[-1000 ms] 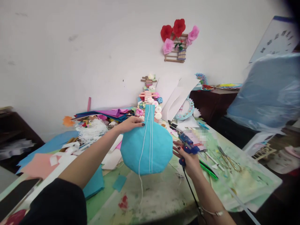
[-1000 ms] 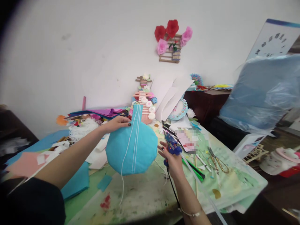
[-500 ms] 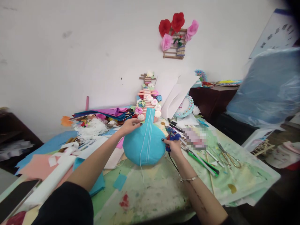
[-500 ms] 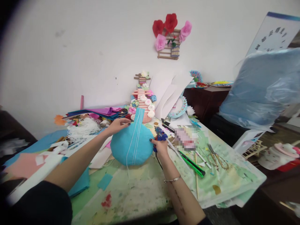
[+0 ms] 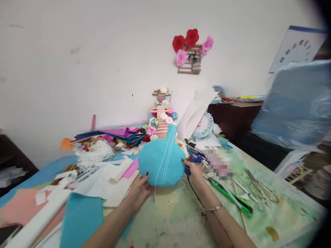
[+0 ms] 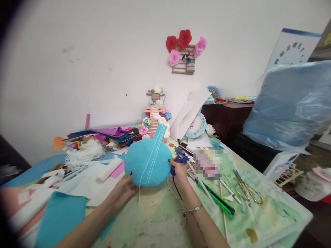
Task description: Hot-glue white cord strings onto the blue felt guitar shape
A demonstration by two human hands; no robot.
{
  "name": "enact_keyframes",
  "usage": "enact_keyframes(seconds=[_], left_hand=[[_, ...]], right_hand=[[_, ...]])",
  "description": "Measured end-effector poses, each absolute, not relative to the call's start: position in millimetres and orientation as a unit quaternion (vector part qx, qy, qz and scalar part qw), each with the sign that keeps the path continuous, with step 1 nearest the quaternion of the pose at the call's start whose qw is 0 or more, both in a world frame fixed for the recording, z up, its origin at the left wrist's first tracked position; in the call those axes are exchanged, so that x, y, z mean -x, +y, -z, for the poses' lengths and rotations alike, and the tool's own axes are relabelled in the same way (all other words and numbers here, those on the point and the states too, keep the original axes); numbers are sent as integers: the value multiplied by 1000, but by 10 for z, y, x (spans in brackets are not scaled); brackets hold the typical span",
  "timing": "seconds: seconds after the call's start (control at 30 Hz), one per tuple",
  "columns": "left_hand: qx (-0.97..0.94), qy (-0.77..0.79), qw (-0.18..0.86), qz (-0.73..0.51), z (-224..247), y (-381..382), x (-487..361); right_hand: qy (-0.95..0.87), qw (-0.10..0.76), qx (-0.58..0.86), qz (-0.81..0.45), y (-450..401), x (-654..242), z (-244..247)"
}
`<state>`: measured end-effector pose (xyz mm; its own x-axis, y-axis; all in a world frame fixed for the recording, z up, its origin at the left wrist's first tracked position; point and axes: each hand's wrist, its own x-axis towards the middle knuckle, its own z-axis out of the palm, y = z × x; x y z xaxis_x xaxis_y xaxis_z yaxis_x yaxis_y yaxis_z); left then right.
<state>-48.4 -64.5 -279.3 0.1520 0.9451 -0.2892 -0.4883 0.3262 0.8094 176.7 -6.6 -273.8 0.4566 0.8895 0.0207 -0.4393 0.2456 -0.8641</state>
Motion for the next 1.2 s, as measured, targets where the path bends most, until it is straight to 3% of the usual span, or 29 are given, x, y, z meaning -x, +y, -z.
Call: enact_keyframes(seconds=[0.67, 1.2], left_hand=[[-372, 480, 681, -410, 3009, -689, 470], [-351, 487, 640, -479, 3039, -750, 426]], right_hand=[[-189, 751, 413, -479, -147, -1748, 2805], [-171, 748, 419, -485, -126, -1758, 2847]])
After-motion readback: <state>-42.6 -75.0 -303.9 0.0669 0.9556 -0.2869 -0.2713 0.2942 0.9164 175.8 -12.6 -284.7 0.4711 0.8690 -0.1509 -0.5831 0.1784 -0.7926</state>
